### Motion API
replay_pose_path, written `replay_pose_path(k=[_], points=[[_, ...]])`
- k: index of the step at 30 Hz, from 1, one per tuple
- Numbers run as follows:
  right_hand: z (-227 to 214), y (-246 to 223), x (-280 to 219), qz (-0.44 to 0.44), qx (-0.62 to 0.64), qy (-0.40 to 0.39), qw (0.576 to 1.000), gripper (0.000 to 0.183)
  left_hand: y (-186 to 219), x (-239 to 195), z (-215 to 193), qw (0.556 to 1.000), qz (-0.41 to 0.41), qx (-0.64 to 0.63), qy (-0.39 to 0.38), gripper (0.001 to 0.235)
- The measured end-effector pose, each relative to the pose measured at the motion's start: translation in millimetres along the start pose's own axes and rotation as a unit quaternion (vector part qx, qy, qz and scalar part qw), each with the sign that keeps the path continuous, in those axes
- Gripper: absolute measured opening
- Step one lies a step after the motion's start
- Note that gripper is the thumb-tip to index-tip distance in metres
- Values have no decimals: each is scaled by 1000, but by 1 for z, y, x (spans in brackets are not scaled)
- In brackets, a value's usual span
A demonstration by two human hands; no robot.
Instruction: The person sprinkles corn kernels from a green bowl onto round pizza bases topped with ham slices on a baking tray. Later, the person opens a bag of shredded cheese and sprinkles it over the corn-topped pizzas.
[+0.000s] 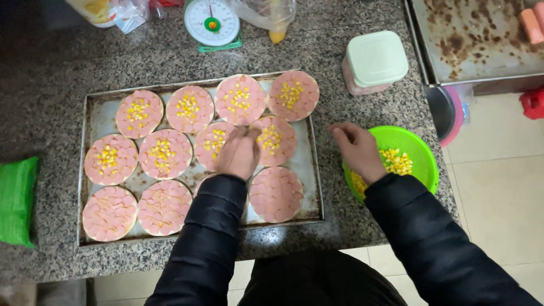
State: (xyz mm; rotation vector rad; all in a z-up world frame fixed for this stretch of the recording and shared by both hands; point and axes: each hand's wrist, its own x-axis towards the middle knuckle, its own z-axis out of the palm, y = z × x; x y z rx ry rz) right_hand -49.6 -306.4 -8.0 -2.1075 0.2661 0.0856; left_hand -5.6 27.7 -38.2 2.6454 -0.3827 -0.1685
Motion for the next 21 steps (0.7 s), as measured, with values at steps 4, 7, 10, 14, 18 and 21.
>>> replay_pose_path(k=[4,7,10,14,18,21], points=[[-36,15,-11,12,-9,29,999,26,11,-9,-13,999,2,-20,44,52],[-70,33,-26,4,3,68,998,24,36,-17,-24,996,3,-72,53,52],[-107,70,-40,40,10,40,998,24,77,-22,-14,984,48,-157,64,43],[-131,89,-52,113,57,-36,991,37,151,-31,24,953,67,-294,18,38],[-128,88,-48,73,-98,-105,987,43,194,-33,62,925,84,-370,-23,35],[-108,89,-37,67,-196,-120,971,52,206,-38,59,951,79,-300,0,39]])
